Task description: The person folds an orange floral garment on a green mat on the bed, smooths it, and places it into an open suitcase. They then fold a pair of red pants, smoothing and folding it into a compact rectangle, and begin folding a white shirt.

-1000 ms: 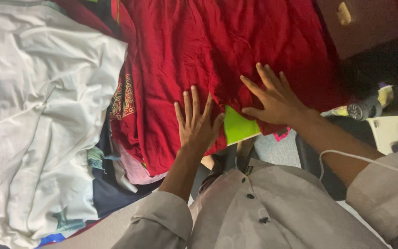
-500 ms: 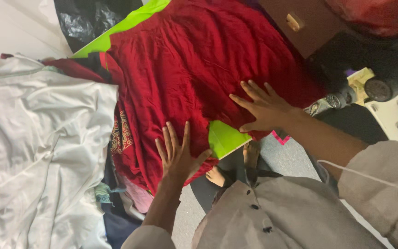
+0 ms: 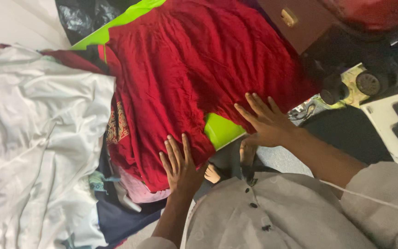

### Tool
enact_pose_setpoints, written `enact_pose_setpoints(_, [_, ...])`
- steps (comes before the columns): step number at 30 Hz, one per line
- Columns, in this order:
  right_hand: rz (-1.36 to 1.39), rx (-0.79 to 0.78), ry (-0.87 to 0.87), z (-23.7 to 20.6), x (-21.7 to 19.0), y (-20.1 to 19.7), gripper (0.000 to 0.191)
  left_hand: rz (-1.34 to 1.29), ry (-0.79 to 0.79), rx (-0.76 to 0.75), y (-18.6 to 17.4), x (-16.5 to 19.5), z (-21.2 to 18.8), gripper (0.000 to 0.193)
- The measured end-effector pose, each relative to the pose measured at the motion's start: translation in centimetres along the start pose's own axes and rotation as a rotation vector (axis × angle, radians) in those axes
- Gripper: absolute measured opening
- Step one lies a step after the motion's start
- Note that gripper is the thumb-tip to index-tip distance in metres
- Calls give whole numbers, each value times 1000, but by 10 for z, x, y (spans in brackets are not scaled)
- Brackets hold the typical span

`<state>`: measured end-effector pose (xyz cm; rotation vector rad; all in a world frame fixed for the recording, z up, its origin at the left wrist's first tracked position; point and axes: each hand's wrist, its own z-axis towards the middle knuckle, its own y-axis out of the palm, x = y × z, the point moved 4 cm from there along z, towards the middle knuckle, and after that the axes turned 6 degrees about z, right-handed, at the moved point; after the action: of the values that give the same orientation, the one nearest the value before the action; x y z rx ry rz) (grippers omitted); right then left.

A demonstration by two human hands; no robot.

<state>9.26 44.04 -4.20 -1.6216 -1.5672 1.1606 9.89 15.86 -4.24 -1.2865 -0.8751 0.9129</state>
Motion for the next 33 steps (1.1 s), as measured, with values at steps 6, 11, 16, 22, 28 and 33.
enact_pose_setpoints(6, [-29, 194, -89, -2, 1, 10, 105, 12, -35, 56, 4, 1, -10, 101])
enact_pose_setpoints(11, [61, 450, -192, -13, 2, 1, 94, -1, -35, 64, -4, -3, -24, 92])
enact_pose_setpoints(16, [85, 551, -220, -22, -6, -5, 75, -141, -207, 40, -9, -17, -32, 67])
enact_pose_setpoints(22, [216, 467, -267, -5, 2, -10, 62, -234, -197, 34, -10, -25, -30, 18])
enact_pose_setpoints(28, [284, 386, -377, -8, 9, -12, 52, -434, -163, 5, -16, -34, -24, 7])
enact_pose_setpoints(33, [496, 96, -175, -2, 16, -12, 46, -648, -136, -204, -21, -37, -9, 13])
